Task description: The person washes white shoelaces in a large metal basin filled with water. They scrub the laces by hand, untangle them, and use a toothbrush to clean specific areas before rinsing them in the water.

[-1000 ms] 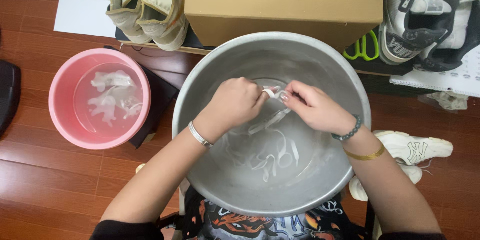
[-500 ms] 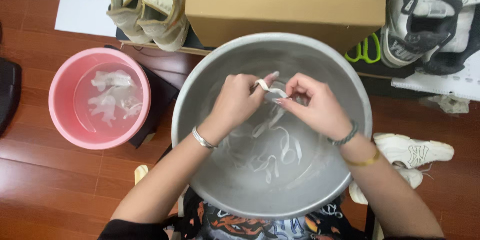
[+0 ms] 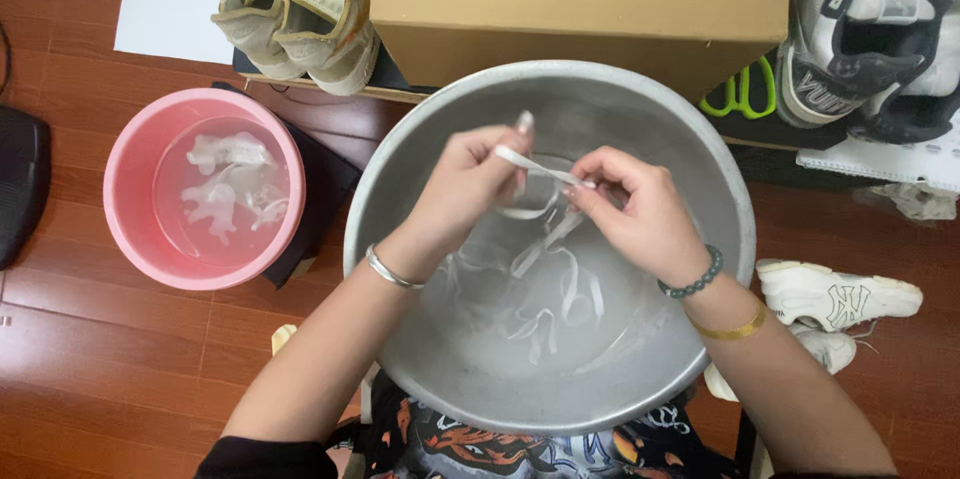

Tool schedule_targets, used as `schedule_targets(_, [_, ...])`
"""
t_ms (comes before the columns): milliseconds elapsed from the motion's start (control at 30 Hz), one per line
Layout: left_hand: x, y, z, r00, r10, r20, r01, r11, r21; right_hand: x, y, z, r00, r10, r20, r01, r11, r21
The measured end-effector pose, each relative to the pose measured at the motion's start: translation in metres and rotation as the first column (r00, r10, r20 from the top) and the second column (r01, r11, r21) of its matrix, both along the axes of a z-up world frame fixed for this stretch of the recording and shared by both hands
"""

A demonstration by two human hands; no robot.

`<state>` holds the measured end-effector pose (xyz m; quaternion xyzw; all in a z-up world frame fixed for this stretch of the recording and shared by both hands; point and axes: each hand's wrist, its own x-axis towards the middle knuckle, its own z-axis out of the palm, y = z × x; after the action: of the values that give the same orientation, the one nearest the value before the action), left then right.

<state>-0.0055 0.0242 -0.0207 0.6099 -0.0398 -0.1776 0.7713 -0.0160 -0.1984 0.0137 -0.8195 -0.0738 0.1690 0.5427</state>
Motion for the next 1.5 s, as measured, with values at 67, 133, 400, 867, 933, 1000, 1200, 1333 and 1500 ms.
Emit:
schedule_targets(67, [0.001,0.001,0.005,0.972,-0.195,-0.134,0.233,0.887,0.398,0.003,-0.002,-0.003,1.000,-0.003,0.024,0.003,1.000,0.014])
schedule_targets(133, [0.000,-0.002,0.009,0.949,-0.309,-0.058,0.269,0.702,0.660,-0.001,-0.004,-0.006,1.000,-0.010,0.024,0.010,1.000,0.018])
schedule_targets(400, [-0.003,-0.021,0.018,0.874,-0.120,0.471,-0.178,0.822,0.541,-0.001,-0.006,-0.009,0.997,0.034,-0.072,-0.020,0.981,0.194])
schedule_targets(867, [-0.001,-0.020,-0.003,0.928,0.316,-0.196,-0.344,0.930,-0.131,-0.001,-0.007,0.000,0.968,0.133,-0.212,-0.125,0.991,0.054])
schedule_targets(933, [0.003,-0.020,-0.002,0.924,0.324,-0.203,-0.352,0.929,-0.116,0.003,-0.008,0.001,0.980,0.103,-0.168,-0.104,0.995,0.003])
schedule_targets(1000, [0.001,-0.016,-0.005,0.936,0.344,-0.071,-0.346,0.938,-0.013,-0.001,-0.011,-0.003,0.988,0.076,-0.136,-0.074,0.997,0.017])
schedule_targets(1200, [0.002,0.012,0.012,0.994,-0.003,0.111,-0.035,0.941,0.336,0.002,-0.022,-0.004,0.989,0.059,-0.139,-0.058,0.998,0.015])
schedule_targets(1333, [-0.007,0.028,0.032,0.805,-0.408,0.431,-0.038,0.689,0.724,0.004,-0.024,-0.001,0.989,0.012,-0.144,-0.018,0.999,-0.040])
schedule_targets(1500, [-0.015,0.020,0.029,0.863,-0.502,0.054,0.091,0.261,0.961,0.000,-0.012,-0.002,0.976,0.026,-0.214,-0.072,0.975,-0.212])
